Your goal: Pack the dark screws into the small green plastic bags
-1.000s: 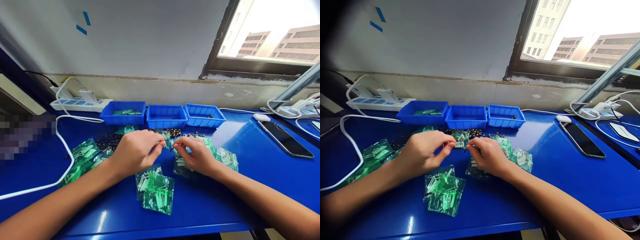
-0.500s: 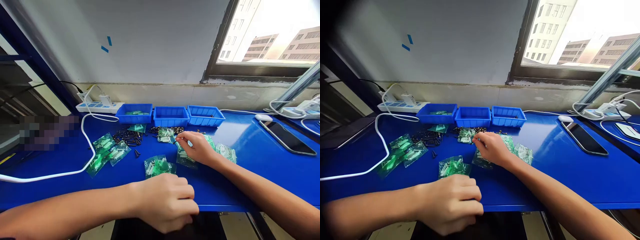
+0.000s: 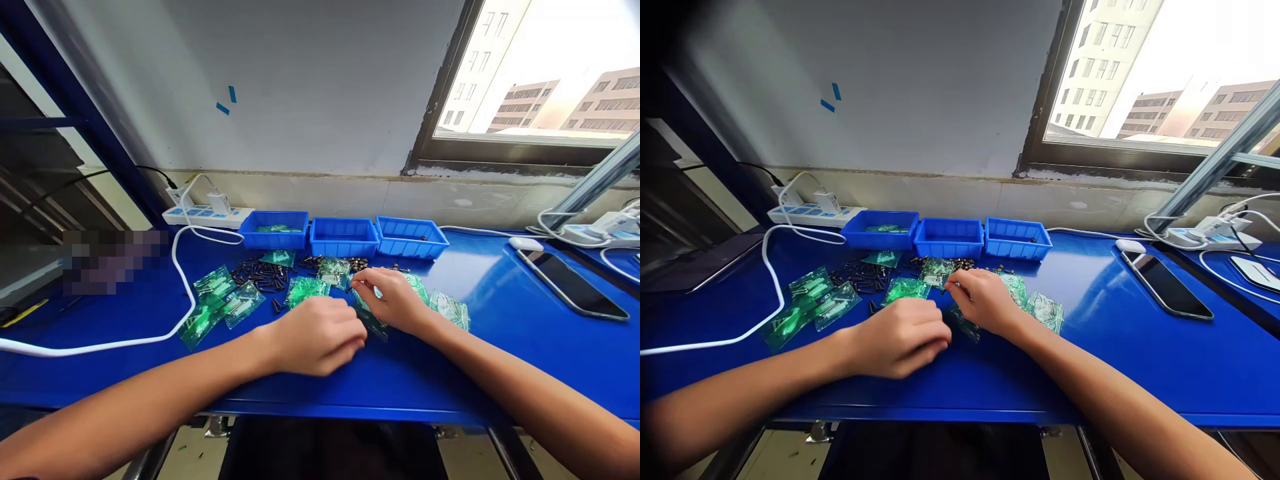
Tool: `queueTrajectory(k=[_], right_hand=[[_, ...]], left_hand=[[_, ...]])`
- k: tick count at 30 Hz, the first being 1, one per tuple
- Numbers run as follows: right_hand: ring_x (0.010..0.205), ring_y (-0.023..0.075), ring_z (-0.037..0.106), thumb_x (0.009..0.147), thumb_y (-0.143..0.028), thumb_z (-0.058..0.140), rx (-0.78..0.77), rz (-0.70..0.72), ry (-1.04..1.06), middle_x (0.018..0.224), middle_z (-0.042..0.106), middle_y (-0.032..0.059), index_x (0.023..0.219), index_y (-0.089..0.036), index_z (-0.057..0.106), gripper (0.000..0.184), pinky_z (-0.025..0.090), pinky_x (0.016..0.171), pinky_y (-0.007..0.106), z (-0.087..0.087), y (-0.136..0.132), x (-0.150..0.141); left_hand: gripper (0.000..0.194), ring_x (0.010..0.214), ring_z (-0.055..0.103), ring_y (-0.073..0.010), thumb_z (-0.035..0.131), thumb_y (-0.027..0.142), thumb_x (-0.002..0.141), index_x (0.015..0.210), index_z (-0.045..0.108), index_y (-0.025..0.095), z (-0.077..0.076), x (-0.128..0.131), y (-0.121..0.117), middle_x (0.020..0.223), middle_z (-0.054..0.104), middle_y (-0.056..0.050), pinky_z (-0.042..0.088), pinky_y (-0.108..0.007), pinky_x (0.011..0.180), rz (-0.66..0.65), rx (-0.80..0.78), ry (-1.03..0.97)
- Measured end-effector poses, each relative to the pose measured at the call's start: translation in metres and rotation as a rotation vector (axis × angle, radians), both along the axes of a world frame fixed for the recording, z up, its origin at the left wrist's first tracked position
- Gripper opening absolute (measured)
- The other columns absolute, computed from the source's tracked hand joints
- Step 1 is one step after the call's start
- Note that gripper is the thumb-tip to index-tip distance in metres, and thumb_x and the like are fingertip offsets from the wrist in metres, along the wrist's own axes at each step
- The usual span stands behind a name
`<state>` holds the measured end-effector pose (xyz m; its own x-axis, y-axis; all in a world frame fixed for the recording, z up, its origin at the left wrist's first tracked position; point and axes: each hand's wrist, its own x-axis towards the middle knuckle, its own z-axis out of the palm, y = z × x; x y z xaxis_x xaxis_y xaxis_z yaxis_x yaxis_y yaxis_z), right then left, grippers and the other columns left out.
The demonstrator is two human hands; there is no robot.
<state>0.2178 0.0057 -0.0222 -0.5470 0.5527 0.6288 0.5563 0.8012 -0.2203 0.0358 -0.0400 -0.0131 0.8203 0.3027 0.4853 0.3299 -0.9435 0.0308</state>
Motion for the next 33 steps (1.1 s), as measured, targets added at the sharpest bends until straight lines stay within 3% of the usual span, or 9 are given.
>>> queueTrajectory(k=[4,7,11,14,16,20,25,29,33], right_hand=[[0.064,0.0132,0.062,0.088,-0.023,0.046,-0.014,0.018,-0.021,0.072,0.069,0.003,0.08,-0.019,0.062,0.019,0.043,0.06,0.022,0.002,-0.002,-0.001],[0.065,0.0136,0.063,0.089,-0.023,0.045,-0.023,0.007,-0.006,0.073,0.07,0.0038,0.079,-0.018,0.061,0.02,0.044,0.059,0.022,0.004,-0.002,-0.001],[0.062,0.0132,0.063,0.089,-0.023,0.044,-0.044,-0.014,0.01,0.071,0.069,0.0036,0.077,-0.018,0.061,0.021,0.043,0.058,0.022,0.005,0.0,0.0],[0.063,0.0133,0.062,0.088,-0.024,0.045,-0.08,-0.032,0.001,0.072,0.069,0.0035,0.077,-0.019,0.061,0.021,0.043,0.057,0.022,0.004,0.002,0.0],[0.063,0.0134,0.062,0.088,-0.024,0.045,-0.094,-0.025,0.001,0.073,0.069,0.0035,0.078,-0.019,0.061,0.02,0.042,0.057,0.022,0.003,0.002,0.0],[0.064,0.0131,0.062,0.088,-0.023,0.045,-0.09,0.004,0.026,0.073,0.069,0.0036,0.079,-0.018,0.061,0.02,0.042,0.058,0.021,0.003,0.0,-0.003],[0.055,0.0105,0.058,0.086,-0.022,0.045,-0.077,-0.001,0.072,0.062,0.065,0.0012,0.075,-0.017,0.06,0.019,0.038,0.052,0.019,0.005,-0.004,-0.008],[0.05,0.0094,0.053,0.086,-0.021,0.044,-0.06,-0.026,0.07,0.055,0.059,-0.0001,0.069,-0.017,0.058,0.022,0.036,0.05,0.019,0.007,-0.006,-0.006],[0.055,0.0102,0.056,0.086,-0.019,0.044,-0.049,0.01,0.073,0.06,0.063,0.0008,0.073,-0.017,0.059,0.02,0.038,0.054,0.02,0.008,-0.005,-0.002]], left_hand=[[0.016,0.054,0.047,-0.0136,0.044,0.02,0.086,0.077,0.057,0.018,-0.004,0.007,-0.029,0.062,0.057,0.0,0.034,-0.029,0.05,-0.219,-0.089,0.018],[0.014,0.053,0.047,-0.0137,0.045,0.016,0.083,0.076,0.057,0.017,-0.007,-0.003,-0.031,0.062,0.057,-0.001,0.033,-0.029,0.049,-0.238,-0.149,0.006],[0.015,0.056,0.051,-0.0114,0.043,0.013,0.083,0.079,0.057,0.016,-0.006,-0.03,-0.007,0.063,0.06,-0.001,0.038,-0.023,0.053,-0.14,-0.361,-0.088],[0.015,0.052,0.05,-0.0092,0.044,0.019,0.084,0.079,0.058,0.015,-0.002,-0.045,0.013,0.061,0.058,0.0,0.036,-0.019,0.049,0.108,-0.575,-0.122],[0.016,0.052,0.049,-0.0089,0.044,0.022,0.083,0.078,0.058,0.015,0.0,-0.049,0.02,0.06,0.057,0.001,0.035,-0.019,0.048,0.195,-0.643,-0.133],[0.015,0.05,0.045,-0.0085,0.044,0.026,0.082,0.076,0.055,0.017,0.003,-0.039,0.017,0.058,0.053,0.002,0.034,-0.02,0.05,0.238,-0.635,-0.178],[0.02,0.053,0.043,-0.0104,0.037,0.041,0.088,0.088,0.037,0.021,0.0,-0.002,0.012,0.063,0.047,0.005,0.036,-0.022,0.053,0.431,-0.778,-0.582],[0.022,0.049,0.041,-0.0107,0.029,0.041,0.091,0.088,0.037,0.02,-0.003,0.02,0.022,0.061,0.048,0.005,0.035,-0.023,0.05,0.416,-1.019,-0.588],[0.033,0.047,0.039,-0.0101,0.027,0.039,0.091,0.071,0.043,0.019,-0.001,0.015,0.026,0.057,0.046,0.003,0.033,-0.024,0.049,0.32,-1.075,-0.451]])
